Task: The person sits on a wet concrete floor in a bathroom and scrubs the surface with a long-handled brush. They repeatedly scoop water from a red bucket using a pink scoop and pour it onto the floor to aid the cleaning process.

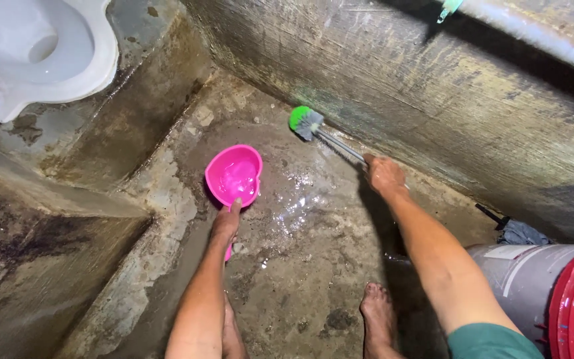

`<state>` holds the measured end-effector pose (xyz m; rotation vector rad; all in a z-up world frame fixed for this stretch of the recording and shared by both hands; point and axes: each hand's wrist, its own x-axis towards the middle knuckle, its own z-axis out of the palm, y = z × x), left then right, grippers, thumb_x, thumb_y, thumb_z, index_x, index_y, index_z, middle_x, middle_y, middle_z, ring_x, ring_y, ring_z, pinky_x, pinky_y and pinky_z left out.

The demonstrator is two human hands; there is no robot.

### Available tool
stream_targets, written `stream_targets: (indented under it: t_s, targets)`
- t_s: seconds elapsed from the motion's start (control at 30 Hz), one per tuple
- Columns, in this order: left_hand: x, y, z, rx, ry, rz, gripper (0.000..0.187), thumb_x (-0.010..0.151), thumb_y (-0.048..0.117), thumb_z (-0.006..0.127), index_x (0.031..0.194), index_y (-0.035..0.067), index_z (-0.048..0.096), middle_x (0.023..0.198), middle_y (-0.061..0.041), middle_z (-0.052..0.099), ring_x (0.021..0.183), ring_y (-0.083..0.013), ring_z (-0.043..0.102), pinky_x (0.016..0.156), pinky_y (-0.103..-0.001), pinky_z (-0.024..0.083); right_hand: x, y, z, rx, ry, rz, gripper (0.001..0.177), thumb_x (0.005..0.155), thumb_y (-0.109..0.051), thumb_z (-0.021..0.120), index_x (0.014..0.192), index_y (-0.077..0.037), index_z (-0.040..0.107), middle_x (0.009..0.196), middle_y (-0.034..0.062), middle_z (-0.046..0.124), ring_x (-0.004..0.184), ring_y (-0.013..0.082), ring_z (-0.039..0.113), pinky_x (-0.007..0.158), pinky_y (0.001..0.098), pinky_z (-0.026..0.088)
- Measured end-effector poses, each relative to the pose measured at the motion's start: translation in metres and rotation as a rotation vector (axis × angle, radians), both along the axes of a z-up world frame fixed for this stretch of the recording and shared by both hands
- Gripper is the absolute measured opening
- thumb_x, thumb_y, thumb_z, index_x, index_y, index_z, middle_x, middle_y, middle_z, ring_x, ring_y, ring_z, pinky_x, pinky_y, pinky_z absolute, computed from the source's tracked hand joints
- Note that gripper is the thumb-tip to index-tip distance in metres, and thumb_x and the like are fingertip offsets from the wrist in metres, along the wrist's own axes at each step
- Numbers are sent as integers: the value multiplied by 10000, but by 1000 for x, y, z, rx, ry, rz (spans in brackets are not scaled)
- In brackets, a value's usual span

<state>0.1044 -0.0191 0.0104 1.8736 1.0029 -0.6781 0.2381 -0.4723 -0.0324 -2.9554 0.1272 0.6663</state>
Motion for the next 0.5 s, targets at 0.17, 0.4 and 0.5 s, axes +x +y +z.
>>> stream_targets:
  t_s: [0.17, 0.4, 0.5]
  targets:
    - [-2, -1, 5, -20, -12, 18, 631, 968, 644, 481, 1438, 232, 571, 999, -174, 721, 771, -301, 720, 629, -407, 646, -77, -34, 116, 14, -6, -72, 401, 1028, -310, 546, 1421, -338, 619, 1245, 179, 748, 1188, 403, 689, 1008, 548, 558]
    - [-2, 10, -40, -29, -44, 9, 620, 949, 639, 515, 1427, 251, 585, 1096, -176, 728, 824, -321, 740, 634, -434, 646, -134, -191, 16, -45, 57, -253, 396, 1020, -447, 551, 1407, -476, 628, 1292, 136, 766, 1226, 375, 682, 1060, 508, 543]
    - [-1, 5, -30, -52, -55, 19, 640, 951, 631, 510, 1450, 234, 567, 1190, -187, 711, 907, -345, 740, 665, -470, 646, -134, -126, 85, 39, 63, -295, 421, 1004, -426, 578, 1417, -506, 597, 1313, 127, 745, 1248, 382, 658, 1072, 513, 534]
